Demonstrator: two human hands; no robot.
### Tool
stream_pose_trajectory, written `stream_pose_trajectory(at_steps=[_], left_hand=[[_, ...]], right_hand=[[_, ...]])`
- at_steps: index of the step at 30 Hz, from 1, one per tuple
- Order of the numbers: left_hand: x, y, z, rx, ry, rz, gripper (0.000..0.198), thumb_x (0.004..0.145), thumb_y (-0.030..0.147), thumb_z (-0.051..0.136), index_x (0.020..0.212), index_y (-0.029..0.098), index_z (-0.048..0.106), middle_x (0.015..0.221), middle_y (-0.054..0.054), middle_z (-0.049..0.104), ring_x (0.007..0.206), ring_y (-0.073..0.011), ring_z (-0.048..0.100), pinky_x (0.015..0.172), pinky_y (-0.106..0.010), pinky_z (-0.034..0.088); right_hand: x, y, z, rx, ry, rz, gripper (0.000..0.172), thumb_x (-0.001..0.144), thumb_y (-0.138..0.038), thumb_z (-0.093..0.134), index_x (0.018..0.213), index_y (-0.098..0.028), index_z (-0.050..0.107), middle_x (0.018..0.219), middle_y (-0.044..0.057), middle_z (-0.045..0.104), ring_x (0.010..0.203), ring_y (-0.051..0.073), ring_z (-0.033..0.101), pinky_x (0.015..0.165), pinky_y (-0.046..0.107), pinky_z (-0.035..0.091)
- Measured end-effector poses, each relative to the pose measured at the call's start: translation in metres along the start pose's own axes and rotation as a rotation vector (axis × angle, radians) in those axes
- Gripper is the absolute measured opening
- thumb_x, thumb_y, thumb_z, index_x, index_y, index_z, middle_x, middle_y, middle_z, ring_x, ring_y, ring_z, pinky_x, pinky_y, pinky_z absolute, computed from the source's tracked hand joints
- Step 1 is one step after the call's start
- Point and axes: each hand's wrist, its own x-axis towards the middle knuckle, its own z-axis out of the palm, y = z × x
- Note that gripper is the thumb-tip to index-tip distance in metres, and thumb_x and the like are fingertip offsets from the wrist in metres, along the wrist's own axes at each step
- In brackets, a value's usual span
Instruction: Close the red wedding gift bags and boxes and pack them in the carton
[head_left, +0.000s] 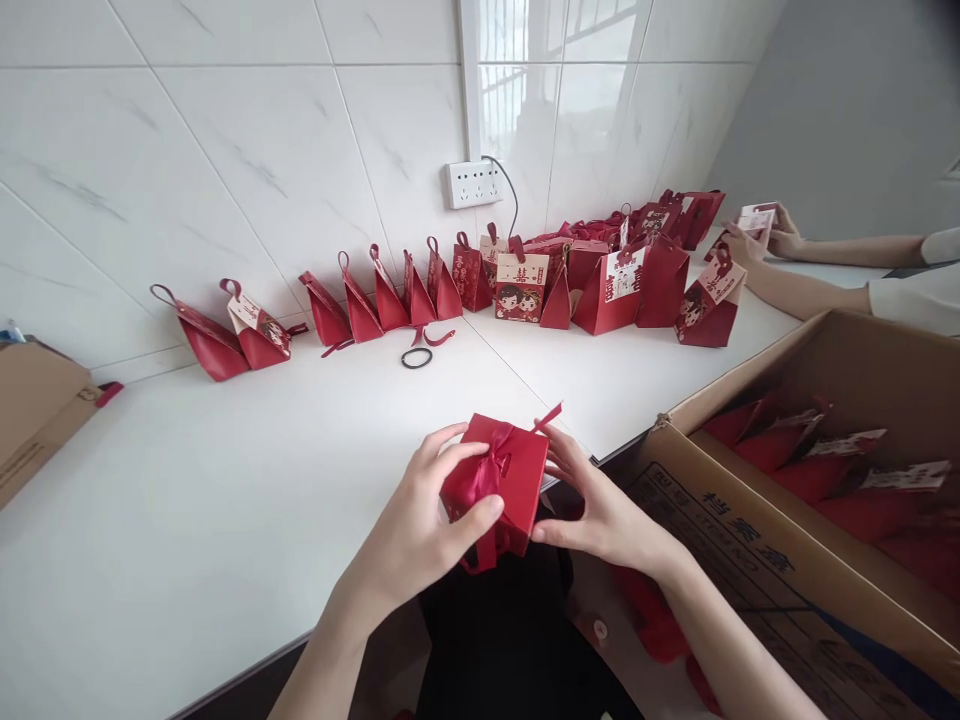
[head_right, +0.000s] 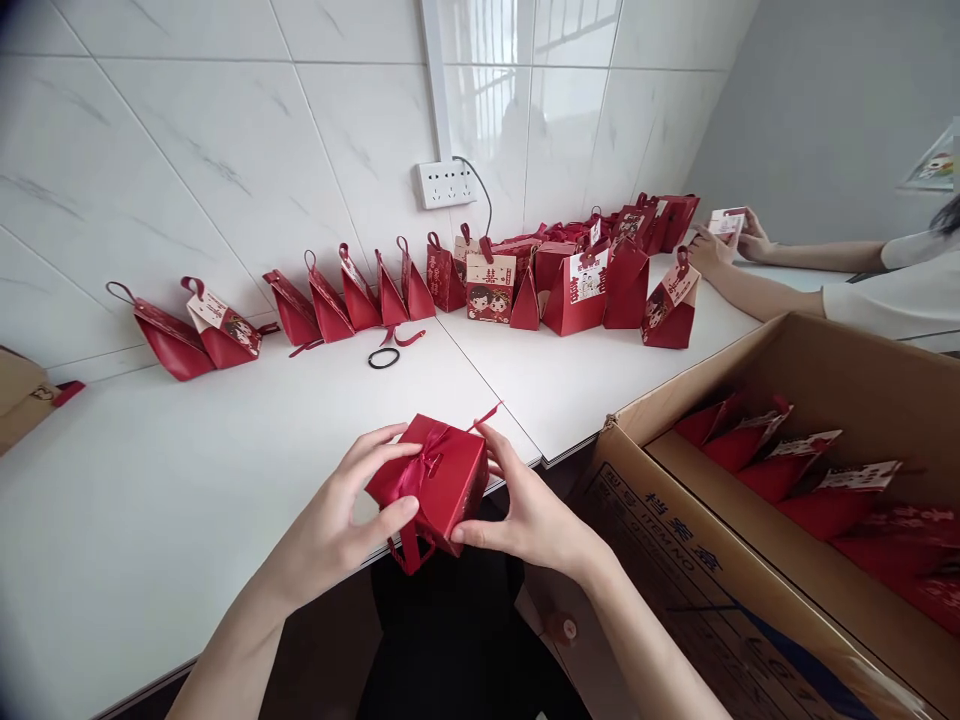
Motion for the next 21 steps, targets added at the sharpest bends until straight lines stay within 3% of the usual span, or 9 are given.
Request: stream_pose_trajectory(at_steps=[2, 4, 6, 8, 10, 12, 14, 17, 21], left_hand=[[0.002, -0.007, -0.002, 0.043, 0.028, 0.017, 0.043, 0.084, 0.044, 0.051, 0.126, 0.033, 0.048, 0.145, 0.0, 0.033, 0.134, -0.023, 0.031, 0.109, -0.038, 0.033], [0.009, -0.016, -0.006, 0.051, 0.118, 0.022, 0.046, 0.084, 0.042, 0.051, 0.128, 0.033, 0.045, 0.145, 0.001, 0.034, 0.135, -0.0219, 0.03, 0.111, -0.038, 0.029], [0.014, -0.023, -0.013, 0.01, 0.17, 0.002, 0.05, 0.082, 0.042, 0.055, 0.129, 0.031, 0.043, 0.143, -0.001, 0.036, 0.134, -0.0224, 0.032, 0.11, -0.038, 0.03], [0.014, -0.027, -0.018, -0.076, 0.163, -0.044, 0.054, 0.08, 0.045, 0.057, 0.13, 0.03, 0.042, 0.141, -0.003, 0.039, 0.131, -0.0228, 0.036, 0.107, -0.037, 0.035], [0.01, -0.028, -0.021, -0.172, 0.178, -0.121, 0.051, 0.081, 0.05, 0.053, 0.126, 0.028, 0.046, 0.135, -0.005, 0.047, 0.125, -0.0225, 0.043, 0.1, -0.034, 0.041], [0.005, -0.028, -0.022, -0.202, 0.224, -0.224, 0.044, 0.082, 0.054, 0.048, 0.115, 0.025, 0.054, 0.119, -0.006, 0.058, 0.11, -0.0217, 0.054, 0.089, -0.031, 0.046], [0.001, -0.027, -0.022, -0.183, 0.215, -0.307, 0.04, 0.082, 0.056, 0.046, 0.098, 0.022, 0.06, 0.095, -0.004, 0.063, 0.088, -0.0189, 0.059, 0.074, -0.027, 0.047], [-0.005, -0.026, -0.023, -0.184, 0.109, -0.352, 0.039, 0.082, 0.055, 0.047, 0.072, 0.019, 0.056, 0.064, 0.002, 0.053, 0.058, -0.0119, 0.048, 0.053, -0.022, 0.038], [-0.008, -0.027, -0.024, -0.231, 0.096, -0.325, 0.041, 0.082, 0.054, 0.047, 0.063, 0.018, 0.045, 0.058, 0.004, 0.039, 0.052, -0.0087, 0.035, 0.05, -0.02, 0.03]], right_hand=[[-0.003, -0.006, 0.01, -0.093, 0.076, 0.073, 0.067, 0.075, -0.036, 0.067, 0.131, -0.024, 0.032, 0.131, 0.012, 0.048, 0.116, 0.027, 0.052, 0.097, 0.047, 0.044], [-0.008, -0.012, 0.019, -0.184, 0.113, 0.126, 0.052, 0.075, -0.035, 0.067, 0.119, -0.023, 0.042, 0.119, 0.01, 0.055, 0.107, 0.026, 0.057, 0.092, 0.044, 0.048], [-0.011, -0.015, 0.023, -0.228, 0.099, 0.153, 0.048, 0.072, -0.037, 0.068, 0.112, -0.023, 0.044, 0.112, 0.009, 0.057, 0.103, 0.026, 0.058, 0.087, 0.042, 0.051], [-0.011, -0.015, 0.023, -0.257, 0.104, 0.14, 0.057, 0.069, -0.042, 0.07, 0.114, -0.022, 0.041, 0.116, 0.011, 0.055, 0.105, 0.027, 0.057, 0.086, 0.043, 0.051], [-0.006, -0.014, 0.02, -0.289, 0.141, 0.067, 0.076, 0.067, -0.047, 0.071, 0.126, -0.021, 0.031, 0.129, 0.016, 0.045, 0.117, 0.031, 0.049, 0.092, 0.047, 0.047], [0.002, -0.015, 0.018, -0.31, 0.135, -0.017, 0.094, 0.066, -0.051, 0.071, 0.136, -0.019, 0.017, 0.139, 0.02, 0.032, 0.129, 0.034, 0.036, 0.101, 0.051, 0.039], [0.01, -0.016, 0.019, -0.308, 0.091, -0.084, 0.099, 0.069, -0.049, 0.07, 0.14, -0.019, 0.008, 0.141, 0.021, 0.028, 0.133, 0.034, 0.029, 0.105, 0.051, 0.034], [0.018, -0.016, 0.023, -0.263, 0.058, -0.133, 0.096, 0.073, -0.041, 0.068, 0.142, -0.02, 0.005, 0.136, 0.019, 0.034, 0.129, 0.031, 0.037, 0.103, 0.049, 0.037], [0.02, -0.011, 0.027, -0.209, 0.079, -0.133, 0.094, 0.071, -0.037, 0.071, 0.142, -0.023, 0.01, 0.132, 0.016, 0.036, 0.124, 0.03, 0.042, 0.101, 0.049, 0.04]])
